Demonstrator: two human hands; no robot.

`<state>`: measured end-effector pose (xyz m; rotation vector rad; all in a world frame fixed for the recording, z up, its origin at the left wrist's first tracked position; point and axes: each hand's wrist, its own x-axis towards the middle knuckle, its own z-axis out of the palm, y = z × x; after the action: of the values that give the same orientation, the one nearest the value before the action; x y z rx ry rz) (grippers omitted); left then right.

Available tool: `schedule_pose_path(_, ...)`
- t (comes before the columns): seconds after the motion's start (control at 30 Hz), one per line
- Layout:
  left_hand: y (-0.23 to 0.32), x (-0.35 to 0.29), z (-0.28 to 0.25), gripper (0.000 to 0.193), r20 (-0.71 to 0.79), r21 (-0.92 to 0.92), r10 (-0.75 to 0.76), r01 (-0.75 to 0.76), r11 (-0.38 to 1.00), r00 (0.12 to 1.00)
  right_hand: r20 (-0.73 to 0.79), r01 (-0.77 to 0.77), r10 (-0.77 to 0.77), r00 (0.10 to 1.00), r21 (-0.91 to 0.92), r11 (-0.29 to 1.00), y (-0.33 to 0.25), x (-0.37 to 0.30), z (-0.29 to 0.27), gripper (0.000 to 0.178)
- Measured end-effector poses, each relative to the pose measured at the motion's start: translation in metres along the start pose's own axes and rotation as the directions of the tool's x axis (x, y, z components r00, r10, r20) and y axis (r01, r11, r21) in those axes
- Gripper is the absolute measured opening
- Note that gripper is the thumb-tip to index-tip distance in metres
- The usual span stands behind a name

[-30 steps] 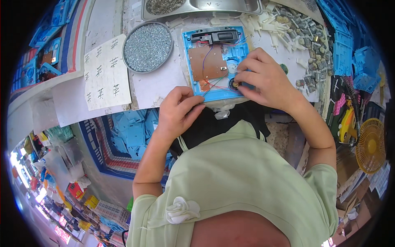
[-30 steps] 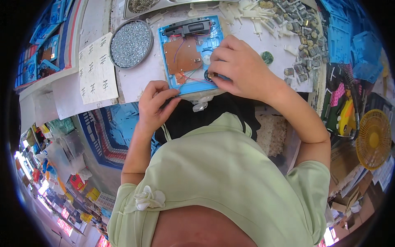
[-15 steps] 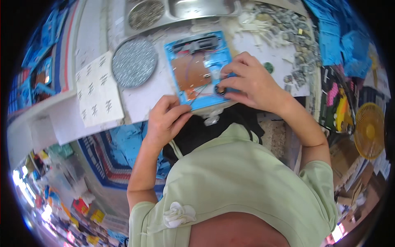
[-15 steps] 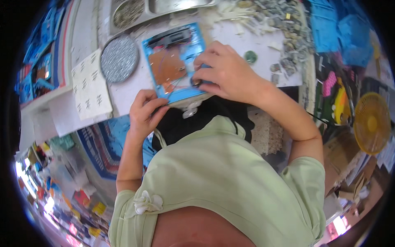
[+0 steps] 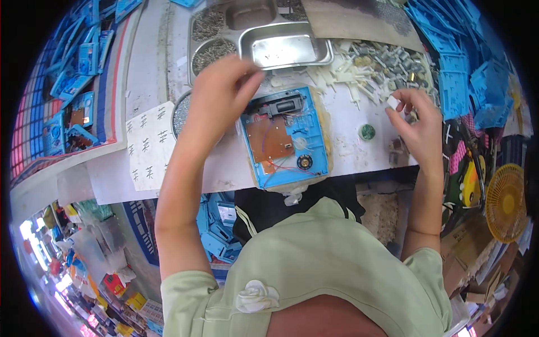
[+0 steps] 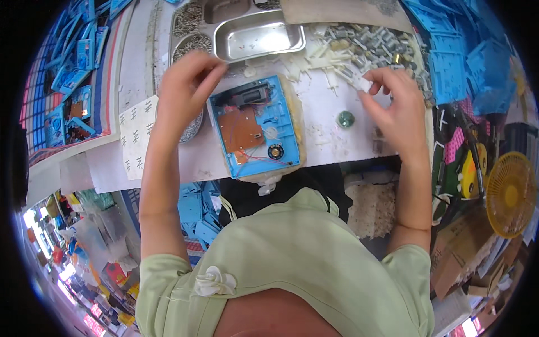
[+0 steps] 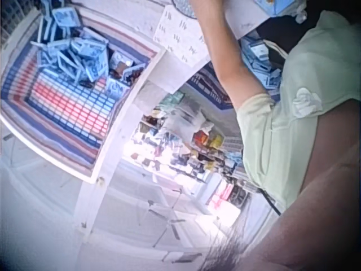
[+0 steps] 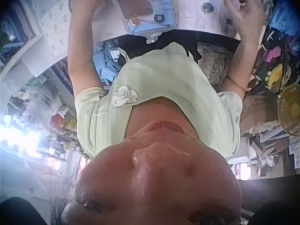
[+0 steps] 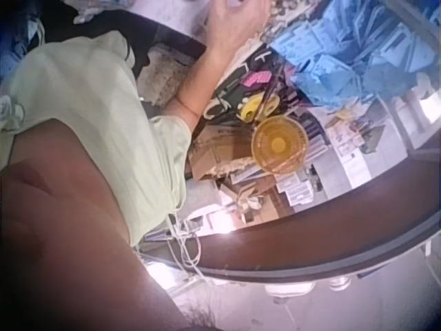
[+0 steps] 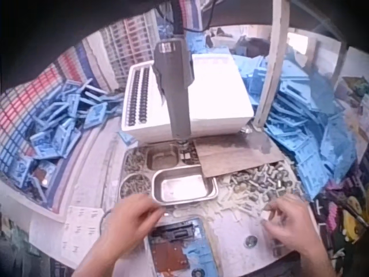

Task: The recorder assembles an electronic toy device by soldering internal wires, fitting components, and screwing on the outer plastic casing.

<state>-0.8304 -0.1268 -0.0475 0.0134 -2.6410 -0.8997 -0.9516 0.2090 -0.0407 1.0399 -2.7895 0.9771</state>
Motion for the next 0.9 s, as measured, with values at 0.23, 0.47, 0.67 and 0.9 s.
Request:
schedule_pose_path(0.23,-0.037,0.085,0.021,0.017,0.221,0.365,-0.036,-0.048,0.930,0.975,-0.083,-0.116,0.139,0.987,0.239,0.964,0.015,-0.043,0.004,0.026)
schedule_pose_path(0.47,-0.115,0.137,0.018,0.023,0.027,0.453,-0.108,0.084,0.887,0.994,-0.039,-0.079,0.096,0.995,0.317,0.945,0.007,-0.040,0.011,0.027)
schedule_pose_path(0.67,-0.132,0.175,0.051,0.023,0.189,0.615,-0.118,-0.024,0.788,0.975,-0.030,-0.013,0.025,0.999,0.338,0.941,-0.006,-0.033,0.011,0.027)
schedule_pose_path(0.9,-0.129,0.176,0.067,0.024,0.295,0.655,-0.195,-0.050,0.754,0.936,-0.011,0.041,-0.040,0.999,0.357,0.933,-0.016,-0.037,0.018,0.029)
